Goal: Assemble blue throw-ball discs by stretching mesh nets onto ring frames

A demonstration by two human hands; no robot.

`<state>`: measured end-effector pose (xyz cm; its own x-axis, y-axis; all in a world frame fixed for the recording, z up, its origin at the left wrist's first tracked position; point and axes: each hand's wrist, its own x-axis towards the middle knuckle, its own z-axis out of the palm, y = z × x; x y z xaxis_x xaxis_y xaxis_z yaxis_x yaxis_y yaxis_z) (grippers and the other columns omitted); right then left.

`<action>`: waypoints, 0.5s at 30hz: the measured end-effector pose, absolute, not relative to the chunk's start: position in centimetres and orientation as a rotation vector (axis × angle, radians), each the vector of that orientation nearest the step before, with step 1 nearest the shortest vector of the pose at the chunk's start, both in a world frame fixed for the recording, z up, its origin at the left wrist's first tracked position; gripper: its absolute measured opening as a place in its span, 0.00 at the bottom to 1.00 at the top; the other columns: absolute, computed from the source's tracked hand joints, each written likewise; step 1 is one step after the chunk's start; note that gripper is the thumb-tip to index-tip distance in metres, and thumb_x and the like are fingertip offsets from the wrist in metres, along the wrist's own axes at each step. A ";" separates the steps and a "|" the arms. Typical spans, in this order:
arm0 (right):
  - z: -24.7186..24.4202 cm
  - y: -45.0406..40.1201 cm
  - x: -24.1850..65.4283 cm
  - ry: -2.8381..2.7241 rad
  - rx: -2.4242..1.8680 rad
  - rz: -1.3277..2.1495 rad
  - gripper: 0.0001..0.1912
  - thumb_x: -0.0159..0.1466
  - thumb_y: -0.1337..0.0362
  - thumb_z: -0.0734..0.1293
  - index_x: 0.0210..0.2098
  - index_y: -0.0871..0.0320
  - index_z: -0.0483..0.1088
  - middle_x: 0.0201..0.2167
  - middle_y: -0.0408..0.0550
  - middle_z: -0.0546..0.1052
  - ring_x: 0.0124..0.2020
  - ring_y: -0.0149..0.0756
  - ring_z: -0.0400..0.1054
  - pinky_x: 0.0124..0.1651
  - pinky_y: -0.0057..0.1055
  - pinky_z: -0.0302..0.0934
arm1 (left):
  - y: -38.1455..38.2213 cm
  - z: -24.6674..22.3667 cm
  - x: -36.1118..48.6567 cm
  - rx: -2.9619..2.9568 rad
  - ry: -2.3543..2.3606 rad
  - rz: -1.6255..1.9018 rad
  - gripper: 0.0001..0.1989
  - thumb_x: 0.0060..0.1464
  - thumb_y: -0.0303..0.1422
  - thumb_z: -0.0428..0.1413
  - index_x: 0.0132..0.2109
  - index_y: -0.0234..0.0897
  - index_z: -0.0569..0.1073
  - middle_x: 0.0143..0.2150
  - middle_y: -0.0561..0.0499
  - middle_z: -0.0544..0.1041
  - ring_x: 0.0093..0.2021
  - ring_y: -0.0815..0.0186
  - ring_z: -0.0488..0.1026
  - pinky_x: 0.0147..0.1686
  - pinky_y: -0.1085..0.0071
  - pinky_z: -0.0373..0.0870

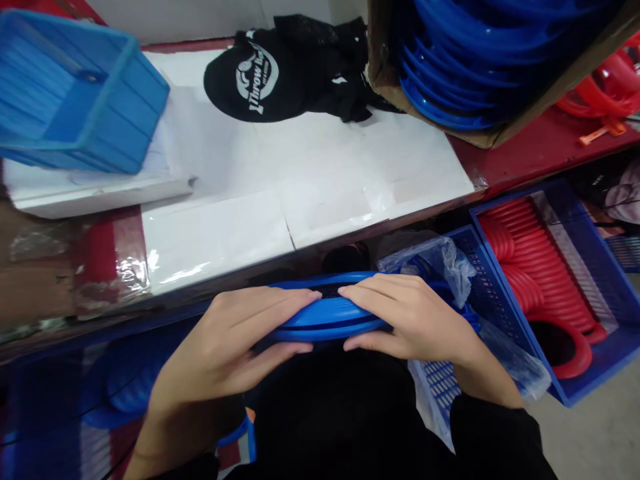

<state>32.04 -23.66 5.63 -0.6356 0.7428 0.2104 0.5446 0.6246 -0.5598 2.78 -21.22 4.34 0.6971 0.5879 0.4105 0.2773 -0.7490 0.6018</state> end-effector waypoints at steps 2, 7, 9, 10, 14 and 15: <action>5.7 -23.7 32.5 -2.417 -1.041 0.689 0.29 0.71 0.49 0.71 0.66 0.56 0.70 0.52 0.55 0.84 0.52 0.46 0.81 0.58 0.40 0.75 | -21.3 3.9 2.1 2.333 0.696 0.865 0.22 0.67 0.38 0.63 0.64 0.37 0.75 0.51 0.42 0.86 0.48 0.56 0.86 0.48 0.64 0.83; 5.3 -24.0 32.6 -2.326 -1.082 0.742 0.28 0.71 0.52 0.72 0.66 0.56 0.70 0.54 0.55 0.83 0.55 0.46 0.80 0.62 0.41 0.73 | -21.4 3.3 0.3 2.258 0.769 0.892 0.20 0.65 0.41 0.64 0.61 0.41 0.77 0.50 0.45 0.87 0.46 0.56 0.86 0.50 0.64 0.82; 5.1 -24.1 32.3 -2.302 -1.077 0.738 0.28 0.71 0.52 0.72 0.65 0.57 0.70 0.54 0.56 0.83 0.56 0.45 0.79 0.63 0.41 0.73 | -21.4 3.4 -0.1 2.265 0.776 0.892 0.20 0.66 0.41 0.64 0.61 0.41 0.77 0.51 0.45 0.87 0.46 0.56 0.86 0.50 0.63 0.82; 5.1 -24.1 32.1 -2.296 -1.070 0.739 0.28 0.70 0.52 0.72 0.65 0.58 0.70 0.54 0.56 0.83 0.56 0.45 0.79 0.63 0.40 0.73 | -21.4 3.6 -0.3 2.266 0.786 0.889 0.20 0.66 0.42 0.63 0.61 0.41 0.77 0.51 0.45 0.87 0.46 0.55 0.86 0.50 0.63 0.82; 5.0 -24.3 31.6 -2.289 -1.043 0.761 0.28 0.72 0.50 0.71 0.66 0.58 0.70 0.56 0.57 0.83 0.58 0.45 0.79 0.63 0.42 0.72 | -21.6 4.2 -0.6 2.254 0.830 0.864 0.20 0.67 0.42 0.62 0.63 0.43 0.77 0.54 0.46 0.86 0.50 0.55 0.85 0.52 0.62 0.82; 4.9 -24.4 31.5 -2.284 -1.041 0.756 0.28 0.72 0.51 0.70 0.66 0.58 0.70 0.56 0.57 0.82 0.58 0.45 0.78 0.64 0.42 0.72 | -21.7 4.3 -0.6 2.244 0.841 0.865 0.20 0.68 0.41 0.62 0.63 0.43 0.77 0.55 0.46 0.85 0.51 0.54 0.85 0.53 0.61 0.82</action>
